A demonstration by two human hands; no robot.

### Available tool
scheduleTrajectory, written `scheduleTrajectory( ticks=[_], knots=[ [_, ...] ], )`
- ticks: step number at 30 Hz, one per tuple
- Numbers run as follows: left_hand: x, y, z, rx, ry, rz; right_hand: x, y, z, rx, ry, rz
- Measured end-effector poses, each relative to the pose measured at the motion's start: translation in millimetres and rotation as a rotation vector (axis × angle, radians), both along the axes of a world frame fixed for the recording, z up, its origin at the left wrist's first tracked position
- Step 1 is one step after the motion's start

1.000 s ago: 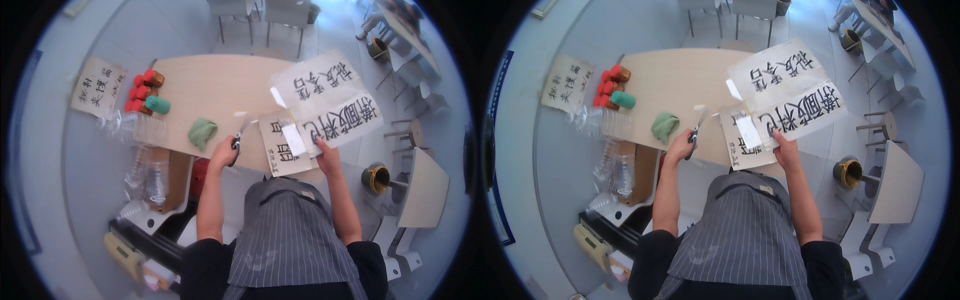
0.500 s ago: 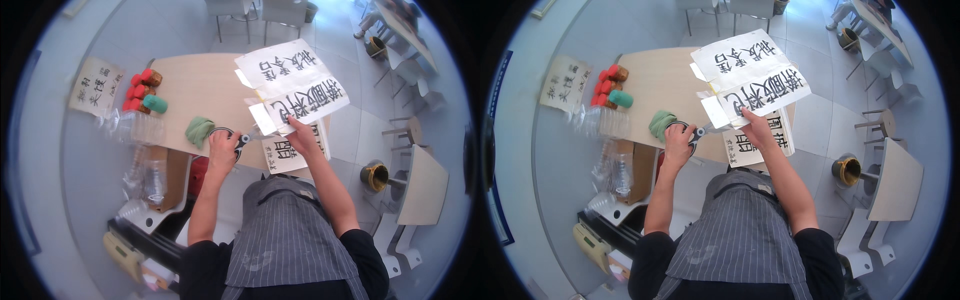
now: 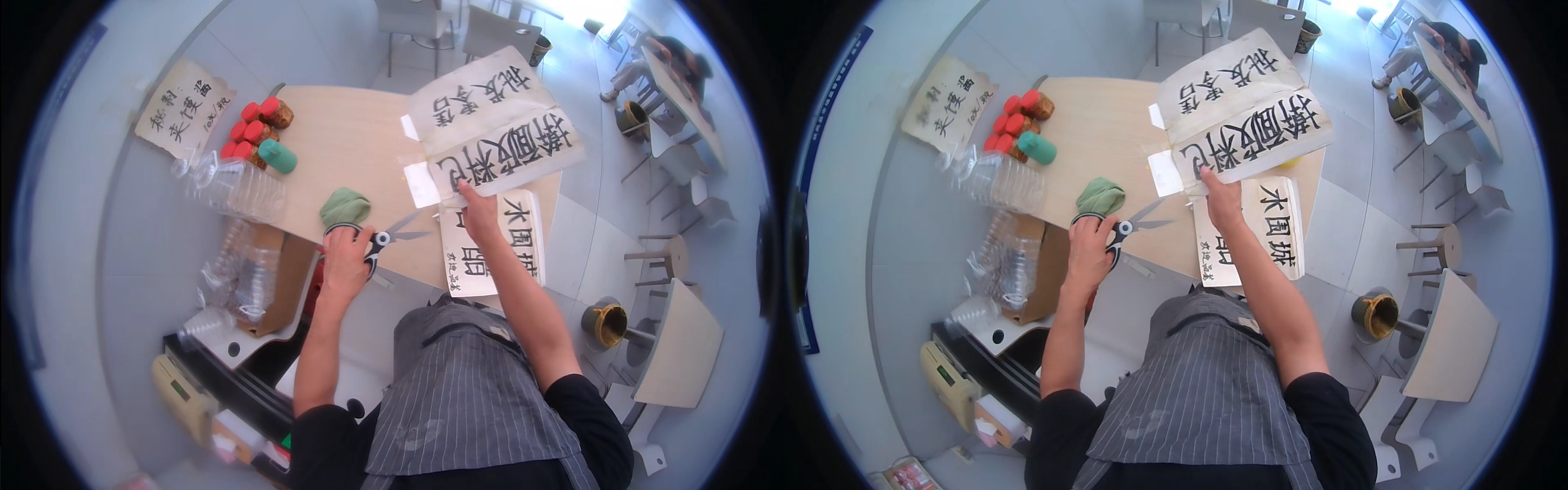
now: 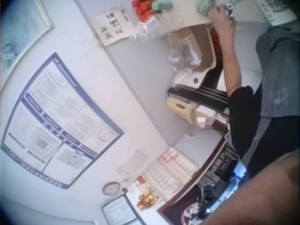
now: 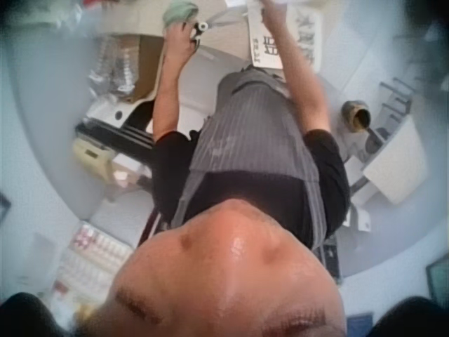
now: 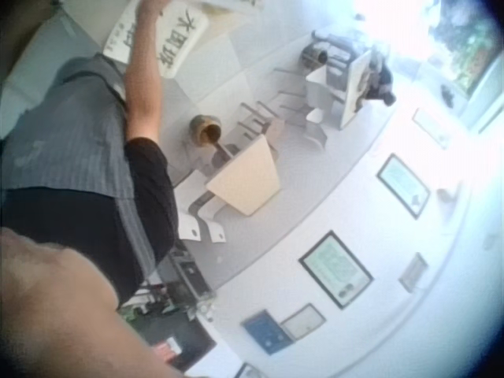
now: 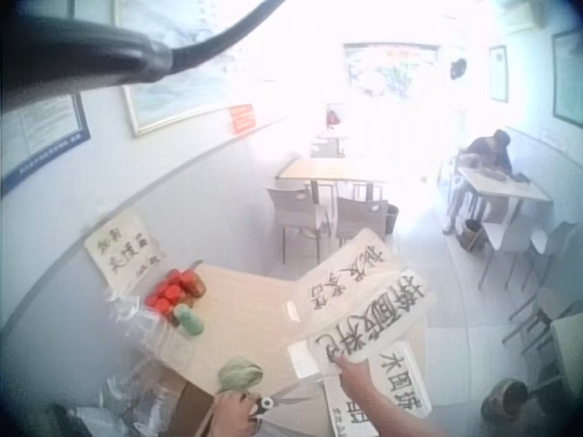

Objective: The person uses scissors to trim the edges of several sheets of paper with Chinese characters. They handle the paper one at a time, cutting along the borders and stacking the finished pieces on the table.

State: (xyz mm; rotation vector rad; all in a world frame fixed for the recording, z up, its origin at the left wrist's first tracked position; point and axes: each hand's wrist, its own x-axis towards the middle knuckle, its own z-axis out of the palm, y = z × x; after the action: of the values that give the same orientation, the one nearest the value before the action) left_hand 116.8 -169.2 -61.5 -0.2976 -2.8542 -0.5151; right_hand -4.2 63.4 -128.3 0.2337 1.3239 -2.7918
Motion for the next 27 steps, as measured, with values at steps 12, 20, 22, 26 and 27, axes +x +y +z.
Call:
scheduleTrajectory(
  ticks=[12, 20, 22, 26, 27],
  knots=[
    [21.6, 51.4, -12.8, 0.627, -0.563, 0.19, 2.5, -23.2, 16.1, -0.017, 0.035, -0.104],
    [-6.0, 100.6, 42.0, 0.631, -0.208, 0.093, 20.5, -26.5, 93.6, 0.329, 0.239, -0.248],
    [-11.9, 104.1, 50.9, 0.624, -0.193, 0.087, 22.1, -21.7, 99.7, 0.345, 0.299, -0.235],
    [-19.6, 109.2, 63.2, 0.628, -0.172, 0.095, 23.2, -16.4, 110.1, 0.359, 0.346, -0.254],
    [-20.3, 109.8, 65.6, 0.629, -0.186, 0.081, 24.7, -15.5, 112.2, 0.377, 0.336, -0.255]
  ],
)
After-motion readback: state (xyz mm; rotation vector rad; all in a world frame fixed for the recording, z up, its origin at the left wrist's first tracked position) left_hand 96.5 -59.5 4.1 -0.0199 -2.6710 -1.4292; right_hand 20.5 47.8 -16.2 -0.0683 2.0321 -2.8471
